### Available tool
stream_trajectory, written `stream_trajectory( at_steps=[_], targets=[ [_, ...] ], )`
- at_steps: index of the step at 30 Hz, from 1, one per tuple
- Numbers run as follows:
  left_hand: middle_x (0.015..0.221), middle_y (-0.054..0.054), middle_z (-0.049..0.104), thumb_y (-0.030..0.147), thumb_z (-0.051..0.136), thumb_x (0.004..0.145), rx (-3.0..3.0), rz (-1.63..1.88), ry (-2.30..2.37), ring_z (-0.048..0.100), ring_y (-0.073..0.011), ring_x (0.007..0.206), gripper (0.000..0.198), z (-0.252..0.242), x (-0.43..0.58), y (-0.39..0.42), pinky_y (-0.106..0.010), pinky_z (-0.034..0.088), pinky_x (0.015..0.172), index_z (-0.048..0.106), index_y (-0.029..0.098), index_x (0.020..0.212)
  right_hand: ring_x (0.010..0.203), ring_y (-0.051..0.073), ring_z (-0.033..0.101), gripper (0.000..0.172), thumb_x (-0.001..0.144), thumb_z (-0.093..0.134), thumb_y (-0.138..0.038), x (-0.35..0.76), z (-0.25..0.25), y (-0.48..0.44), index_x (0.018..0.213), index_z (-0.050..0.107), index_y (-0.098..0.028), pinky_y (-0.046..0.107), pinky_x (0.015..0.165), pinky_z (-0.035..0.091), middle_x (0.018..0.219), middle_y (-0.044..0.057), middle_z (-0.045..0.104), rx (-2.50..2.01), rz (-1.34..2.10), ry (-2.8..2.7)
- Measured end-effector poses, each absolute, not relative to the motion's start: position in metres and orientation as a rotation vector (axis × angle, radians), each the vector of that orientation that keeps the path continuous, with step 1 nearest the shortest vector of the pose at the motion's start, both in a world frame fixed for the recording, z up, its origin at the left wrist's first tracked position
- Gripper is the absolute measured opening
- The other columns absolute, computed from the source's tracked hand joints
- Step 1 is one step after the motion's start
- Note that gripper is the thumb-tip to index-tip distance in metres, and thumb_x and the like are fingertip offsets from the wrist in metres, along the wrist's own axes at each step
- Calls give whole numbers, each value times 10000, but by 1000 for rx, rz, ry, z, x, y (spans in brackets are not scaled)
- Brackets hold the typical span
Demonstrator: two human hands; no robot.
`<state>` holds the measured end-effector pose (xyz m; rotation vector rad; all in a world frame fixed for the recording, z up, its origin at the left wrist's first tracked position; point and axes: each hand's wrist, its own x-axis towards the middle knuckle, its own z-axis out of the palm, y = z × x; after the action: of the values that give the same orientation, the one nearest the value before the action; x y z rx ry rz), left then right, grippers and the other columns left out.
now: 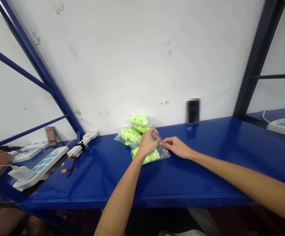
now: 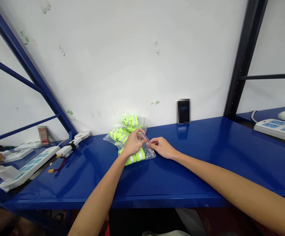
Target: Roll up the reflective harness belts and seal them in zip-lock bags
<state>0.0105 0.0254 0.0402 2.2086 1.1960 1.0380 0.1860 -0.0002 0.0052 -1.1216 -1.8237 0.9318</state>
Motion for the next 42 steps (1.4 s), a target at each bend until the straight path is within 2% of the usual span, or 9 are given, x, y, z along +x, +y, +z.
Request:
stream_trajectory(
  at_steps=[5, 10, 15, 20, 24, 27, 34, 39, 42],
  targets=[
    [737, 14, 701, 118, 599, 695, 2159, 1139, 1230, 625, -153, 646, 243, 39, 9, 28, -260, 441, 642, 538, 213, 910, 567, 134, 478, 287, 793, 606, -432, 188, 11, -3, 757, 663, -153, 268, 571, 341, 614, 0, 591, -1134, 1035, -1870],
    [736, 21, 705, 115, 612, 704, 2163, 1227, 1279, 632, -156, 656, 248, 37, 12, 29, -279, 448, 694, 548, 219, 920, 587, 138, 471, 246, 860, 519, -411, 182, 1, 1, 773, 559, -184, 263, 576, 350, 641, -11, 555, -1124, 806, -1909],
    [777, 18, 723, 126, 622, 723, 2117, 1315, 1334, 627, -156, 660, 247, 40, 15, 26, -291, 442, 722, 549, 224, 937, 577, 130, 390, 204, 941, 374, -356, 176, -7, 2, 803, 439, -221, 257, 577, 316, 636, -47, 446, -1085, 512, -1954],
    [791, 18, 728, 116, 608, 733, 2085, 1337, 1295, 641, -153, 701, 254, 42, 15, 23, -290, 449, 747, 543, 223, 954, 550, 127, 367, 219, 956, 352, -383, 178, -5, 0, 829, 442, -228, 255, 554, 296, 623, -54, 419, -1079, 453, -1965],
    [797, 13, 723, 130, 611, 737, 2097, 1332, 1279, 650, -151, 700, 250, 39, 14, 26, -301, 460, 773, 547, 216, 963, 520, 138, 444, 276, 946, 374, -470, 180, -1, -5, 870, 483, -228, 258, 549, 330, 586, -52, 461, -1095, 637, -1912],
    [786, 13, 718, 142, 621, 731, 2106, 1303, 1243, 658, -158, 719, 249, 35, 17, 27, -299, 467, 772, 550, 215, 958, 563, 150, 497, 329, 954, 345, -497, 178, 1, -8, 828, 480, -225, 262, 572, 354, 616, -36, 505, -1108, 693, -1850],
    [814, -3, 721, 183, 583, 782, 2046, 1284, 1101, 663, -157, 747, 220, 33, 23, 27, -276, 471, 742, 551, 215, 998, 560, 155, 439, 278, 989, 279, -394, 172, -3, -4, 790, 395, -238, 280, 570, 299, 636, -32, 455, -1174, 377, -1841],
    [729, 18, 686, 202, 561, 807, 2069, 1289, 1152, 626, -142, 661, 181, 32, 22, 25, -260, 460, 687, 579, 217, 987, 565, 152, 406, 271, 988, 283, -370, 178, -1, -2, 763, 362, -243, 282, 582, 303, 648, -33, 440, -1094, 373, -1968],
    [765, 7, 690, 225, 499, 862, 2075, 1285, 1128, 637, -143, 702, 184, 31, 22, 24, -259, 468, 712, 591, 215, 1021, 568, 149, 406, 269, 986, 297, -383, 180, -1, -3, 774, 380, -239, 279, 576, 304, 648, -33, 448, -1110, 401, -1963]
  ],
)
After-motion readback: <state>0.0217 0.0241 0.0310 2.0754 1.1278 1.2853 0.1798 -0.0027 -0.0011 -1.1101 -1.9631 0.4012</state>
